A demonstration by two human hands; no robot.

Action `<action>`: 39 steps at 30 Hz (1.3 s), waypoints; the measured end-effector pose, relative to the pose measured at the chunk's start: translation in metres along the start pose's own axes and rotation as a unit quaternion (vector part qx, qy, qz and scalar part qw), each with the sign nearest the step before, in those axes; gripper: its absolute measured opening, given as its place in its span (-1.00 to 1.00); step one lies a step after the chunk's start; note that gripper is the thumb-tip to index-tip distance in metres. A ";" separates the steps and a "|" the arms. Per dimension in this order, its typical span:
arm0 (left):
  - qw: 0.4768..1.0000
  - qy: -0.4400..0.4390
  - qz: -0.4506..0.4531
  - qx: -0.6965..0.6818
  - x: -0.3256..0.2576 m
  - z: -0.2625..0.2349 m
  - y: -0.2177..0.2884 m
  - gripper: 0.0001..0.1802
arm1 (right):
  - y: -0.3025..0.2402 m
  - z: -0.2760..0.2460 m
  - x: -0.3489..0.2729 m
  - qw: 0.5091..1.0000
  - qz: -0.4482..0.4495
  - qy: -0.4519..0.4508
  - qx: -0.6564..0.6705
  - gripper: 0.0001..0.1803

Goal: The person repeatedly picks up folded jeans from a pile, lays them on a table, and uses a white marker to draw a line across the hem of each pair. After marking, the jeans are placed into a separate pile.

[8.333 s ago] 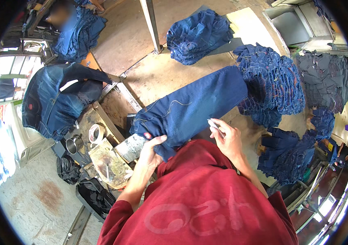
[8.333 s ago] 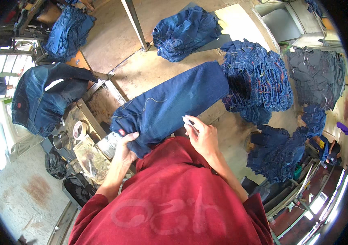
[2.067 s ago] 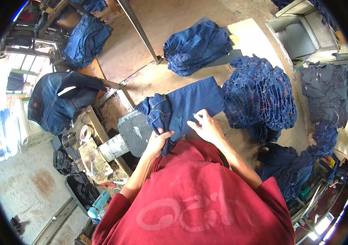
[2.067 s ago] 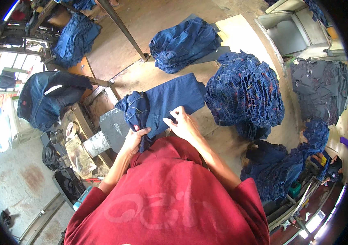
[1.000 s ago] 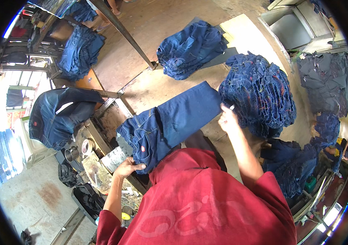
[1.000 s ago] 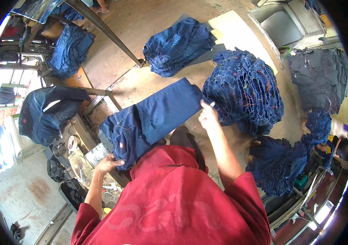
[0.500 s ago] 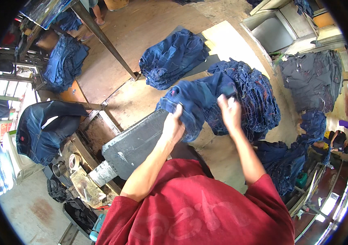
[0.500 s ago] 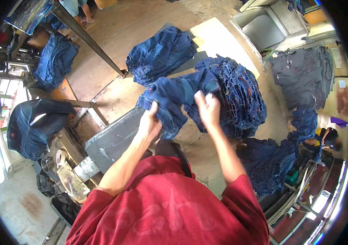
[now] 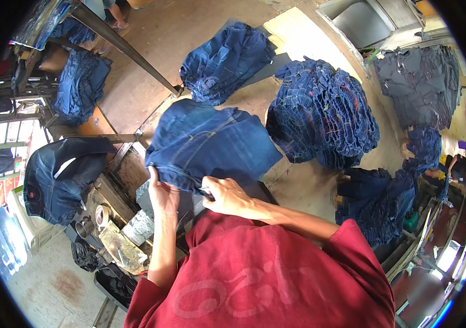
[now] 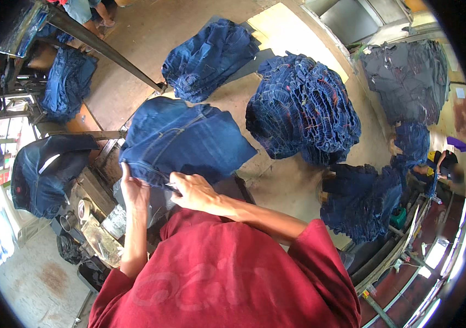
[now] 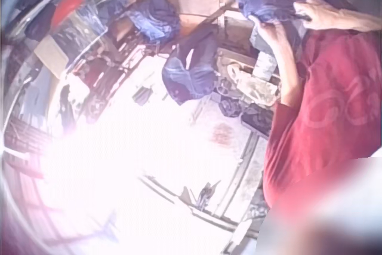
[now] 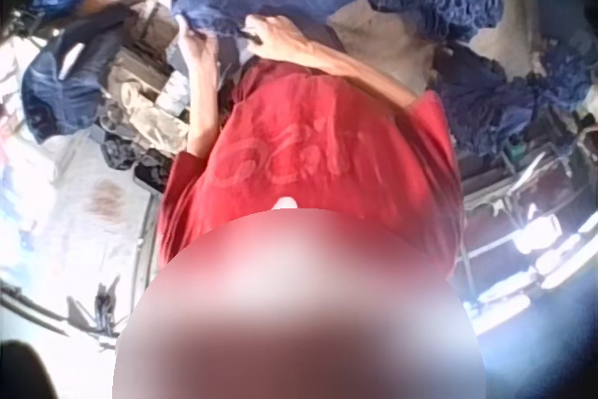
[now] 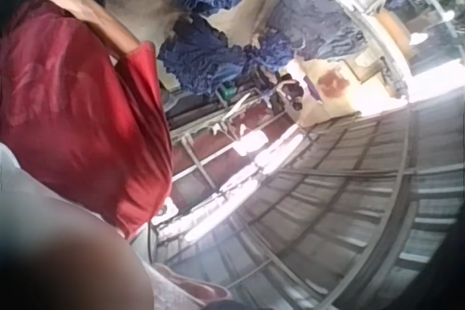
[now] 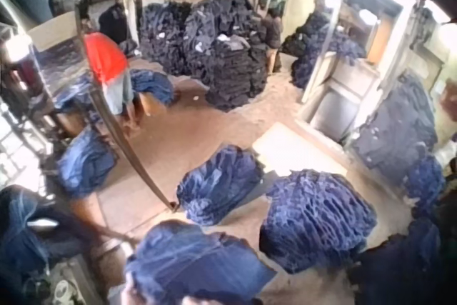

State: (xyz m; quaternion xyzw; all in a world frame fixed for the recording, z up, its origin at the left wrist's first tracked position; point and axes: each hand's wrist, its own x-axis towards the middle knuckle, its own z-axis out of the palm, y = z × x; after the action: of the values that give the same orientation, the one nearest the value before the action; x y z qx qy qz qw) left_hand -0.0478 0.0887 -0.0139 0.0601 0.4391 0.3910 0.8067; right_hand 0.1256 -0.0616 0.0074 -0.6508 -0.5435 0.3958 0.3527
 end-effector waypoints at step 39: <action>0.625 -0.251 -0.106 0.732 0.118 0.030 0.049 0.09 | -0.022 -0.008 0.010 0.993 0.079 0.072 0.039 -0.82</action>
State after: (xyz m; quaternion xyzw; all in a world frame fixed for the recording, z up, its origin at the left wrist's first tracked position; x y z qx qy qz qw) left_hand -0.0176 0.2105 -0.0521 0.6793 0.3644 -0.1771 0.6118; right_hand 0.1245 -0.0486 0.0290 -0.7043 -0.4473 0.3957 0.3838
